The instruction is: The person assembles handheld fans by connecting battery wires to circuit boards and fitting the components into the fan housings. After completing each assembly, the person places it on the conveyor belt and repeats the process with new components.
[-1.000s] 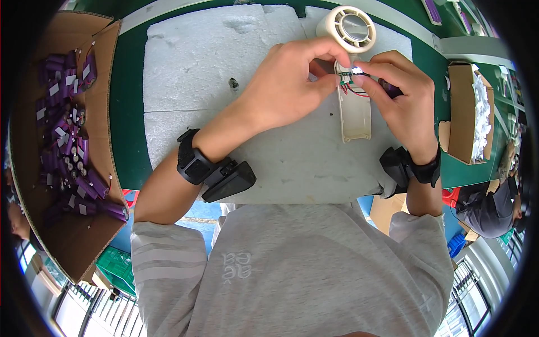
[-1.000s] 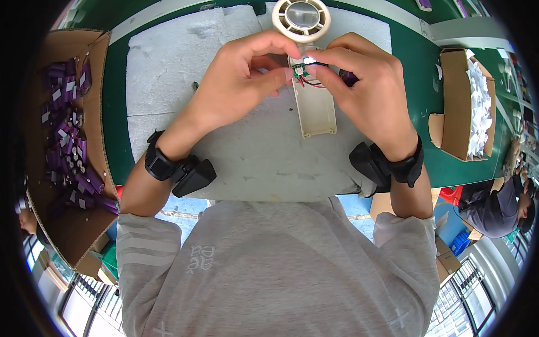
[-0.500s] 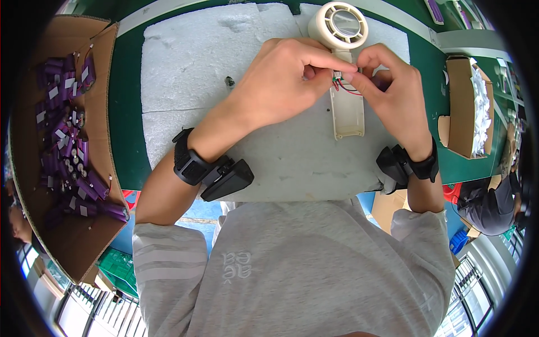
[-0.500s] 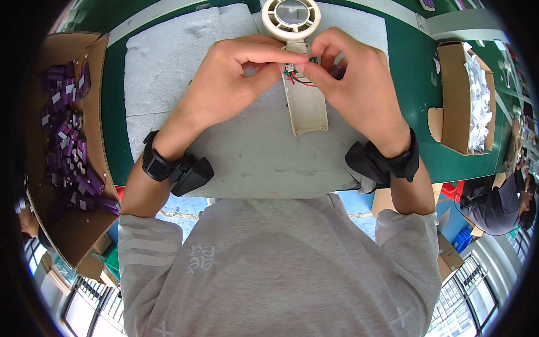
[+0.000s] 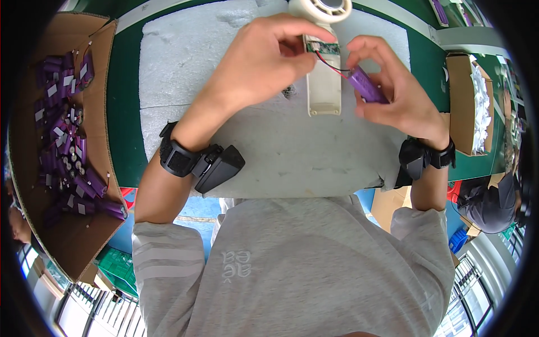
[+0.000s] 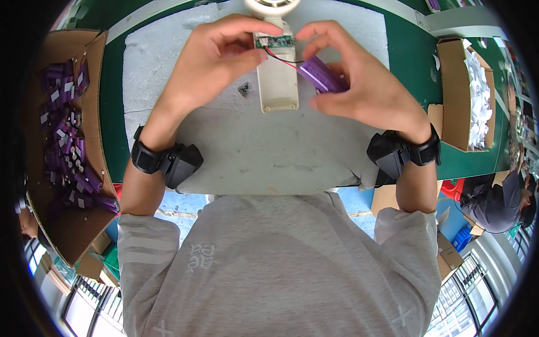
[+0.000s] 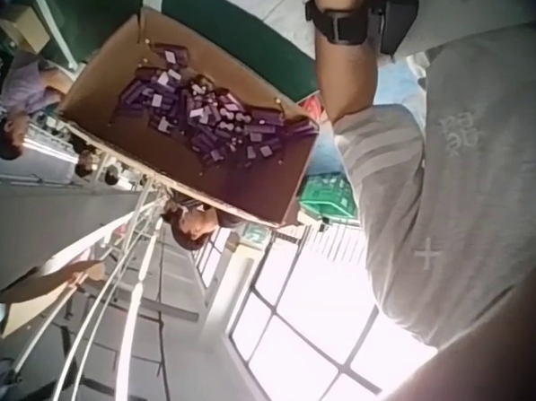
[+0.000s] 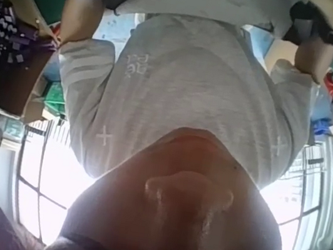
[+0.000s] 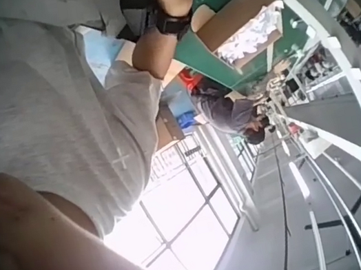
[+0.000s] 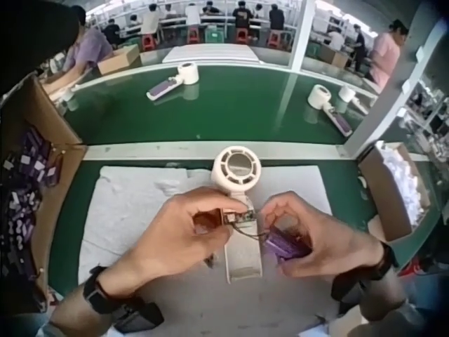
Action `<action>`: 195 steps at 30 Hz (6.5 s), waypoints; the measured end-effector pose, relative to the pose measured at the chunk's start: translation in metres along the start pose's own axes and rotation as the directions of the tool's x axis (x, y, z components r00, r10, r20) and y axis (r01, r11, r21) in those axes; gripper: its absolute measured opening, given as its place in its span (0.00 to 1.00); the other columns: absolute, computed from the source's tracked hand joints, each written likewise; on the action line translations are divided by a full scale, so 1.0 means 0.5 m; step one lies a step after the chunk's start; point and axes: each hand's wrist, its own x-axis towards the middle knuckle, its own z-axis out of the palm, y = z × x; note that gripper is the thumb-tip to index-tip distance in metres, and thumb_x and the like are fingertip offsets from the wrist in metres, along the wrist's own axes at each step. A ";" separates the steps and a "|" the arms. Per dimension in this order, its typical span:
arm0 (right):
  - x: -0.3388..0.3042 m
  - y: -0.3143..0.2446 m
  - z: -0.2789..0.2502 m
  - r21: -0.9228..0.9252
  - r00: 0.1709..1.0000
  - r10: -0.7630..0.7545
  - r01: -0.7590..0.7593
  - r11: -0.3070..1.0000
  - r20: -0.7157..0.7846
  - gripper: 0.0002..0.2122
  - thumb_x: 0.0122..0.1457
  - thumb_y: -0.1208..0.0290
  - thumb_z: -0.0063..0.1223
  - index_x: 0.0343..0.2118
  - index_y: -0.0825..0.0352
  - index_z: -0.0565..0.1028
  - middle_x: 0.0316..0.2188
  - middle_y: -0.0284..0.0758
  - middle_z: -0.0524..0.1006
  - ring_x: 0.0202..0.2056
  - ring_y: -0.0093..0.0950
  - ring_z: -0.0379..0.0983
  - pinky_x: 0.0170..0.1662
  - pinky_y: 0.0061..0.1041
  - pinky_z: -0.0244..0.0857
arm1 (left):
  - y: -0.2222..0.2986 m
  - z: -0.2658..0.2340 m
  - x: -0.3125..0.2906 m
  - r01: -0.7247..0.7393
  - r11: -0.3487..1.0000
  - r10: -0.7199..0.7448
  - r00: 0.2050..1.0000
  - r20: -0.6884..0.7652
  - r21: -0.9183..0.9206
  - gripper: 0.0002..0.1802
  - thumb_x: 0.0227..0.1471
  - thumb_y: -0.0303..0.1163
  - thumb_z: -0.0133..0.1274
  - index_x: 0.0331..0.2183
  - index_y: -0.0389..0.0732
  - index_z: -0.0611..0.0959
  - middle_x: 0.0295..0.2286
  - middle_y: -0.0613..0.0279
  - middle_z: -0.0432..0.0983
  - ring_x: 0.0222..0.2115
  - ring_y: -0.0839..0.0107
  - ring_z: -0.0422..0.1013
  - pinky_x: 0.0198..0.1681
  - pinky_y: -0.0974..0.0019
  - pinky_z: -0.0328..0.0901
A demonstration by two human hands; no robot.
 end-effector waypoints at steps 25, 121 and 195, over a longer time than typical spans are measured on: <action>0.002 -0.006 0.019 -0.752 0.879 -0.360 0.002 0.659 -0.314 0.05 0.48 0.80 0.62 0.29 0.72 0.80 0.38 0.37 0.81 0.29 0.29 0.79 0.31 0.21 0.73 | 0.013 -0.002 -0.005 0.104 0.984 -0.101 0.994 -0.027 0.142 0.17 0.47 0.18 0.53 0.41 0.39 0.82 0.32 0.66 0.79 0.29 0.83 0.72 0.34 0.77 0.68; 0.000 -0.009 -0.020 0.571 0.949 -0.110 -0.083 0.816 0.296 0.39 0.44 0.83 0.57 0.62 0.67 0.55 0.49 0.39 0.66 0.45 0.31 0.73 0.43 0.26 0.70 | 0.003 -0.005 0.000 -0.266 0.824 0.320 0.947 -0.025 0.500 0.16 0.43 0.27 0.64 0.39 0.46 0.86 0.34 0.54 0.80 0.25 0.66 0.76 0.30 0.70 0.71; 0.046 -0.018 0.065 -0.463 0.935 -0.295 0.177 0.869 -0.195 0.36 0.30 0.79 0.73 0.49 0.64 0.70 0.47 0.35 0.68 0.42 0.31 0.71 0.38 0.27 0.69 | 0.021 -0.039 0.010 -0.009 0.978 -0.015 0.993 0.116 0.210 0.23 0.35 0.31 0.68 0.40 0.46 0.85 0.31 0.49 0.80 0.29 0.57 0.77 0.36 0.63 0.71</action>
